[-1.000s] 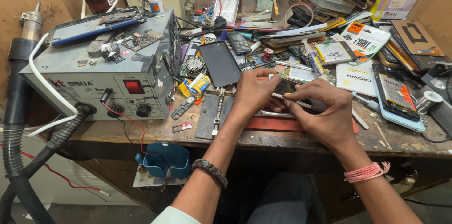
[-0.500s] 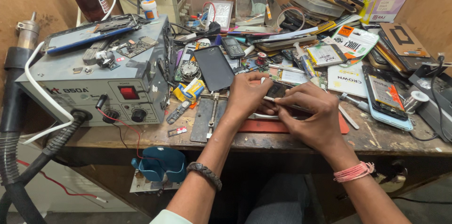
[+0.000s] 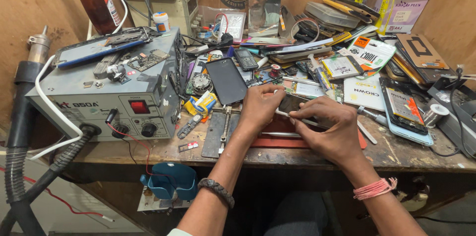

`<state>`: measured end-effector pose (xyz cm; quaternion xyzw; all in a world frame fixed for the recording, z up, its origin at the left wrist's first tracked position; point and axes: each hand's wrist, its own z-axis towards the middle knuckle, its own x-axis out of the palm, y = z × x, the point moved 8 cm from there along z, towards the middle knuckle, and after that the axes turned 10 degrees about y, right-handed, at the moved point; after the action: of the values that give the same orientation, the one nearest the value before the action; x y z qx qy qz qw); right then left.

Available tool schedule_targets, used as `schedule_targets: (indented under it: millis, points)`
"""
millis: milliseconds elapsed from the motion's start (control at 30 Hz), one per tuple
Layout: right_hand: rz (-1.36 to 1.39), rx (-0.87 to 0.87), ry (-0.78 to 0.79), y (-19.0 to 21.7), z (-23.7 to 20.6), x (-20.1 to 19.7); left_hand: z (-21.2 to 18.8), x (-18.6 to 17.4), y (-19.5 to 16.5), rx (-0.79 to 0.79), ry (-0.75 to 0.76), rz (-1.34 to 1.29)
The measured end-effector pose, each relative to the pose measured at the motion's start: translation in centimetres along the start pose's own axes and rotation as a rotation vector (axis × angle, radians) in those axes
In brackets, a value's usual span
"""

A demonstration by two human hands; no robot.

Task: The person uses a metal prying tool to carefully separate the screen assembly from the frame of a white smartphone. They work along the edges of the device, lifting the screen slightly to detach it from the body.

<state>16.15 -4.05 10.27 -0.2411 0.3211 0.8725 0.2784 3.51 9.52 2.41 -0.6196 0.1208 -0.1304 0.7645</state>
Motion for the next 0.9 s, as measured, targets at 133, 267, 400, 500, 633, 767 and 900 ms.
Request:
schedule_targets:
  millis: [133,267,400,500,633,767,900]
  points:
    - [0.023,-0.009,0.002,0.0,0.0,0.0,0.5,0.3,0.6,0.04,0.041,-0.086]
    - [0.018,0.0,0.007,0.0,0.0,-0.1,0.5,0.5,0.5,0.046,0.069,-0.079]
    - [0.022,0.004,0.012,0.0,0.1,0.0,0.2,0.4,0.3,0.01,0.055,-0.051]
    - [-0.023,-0.019,-0.001,0.4,0.0,0.0,0.1,0.4,-0.1,0.019,0.051,-0.067]
    - [-0.084,-0.118,-0.006,1.5,-0.1,0.2,0.0,0.4,-0.1,0.012,0.046,-0.064]
    - [-0.161,-0.184,0.016,2.1,-0.2,0.5,0.1,0.4,-0.1,0.043,0.043,-0.051]
    - [-0.127,-0.079,0.01,1.4,-0.1,0.6,0.2,0.5,0.2,0.065,0.057,-0.073]
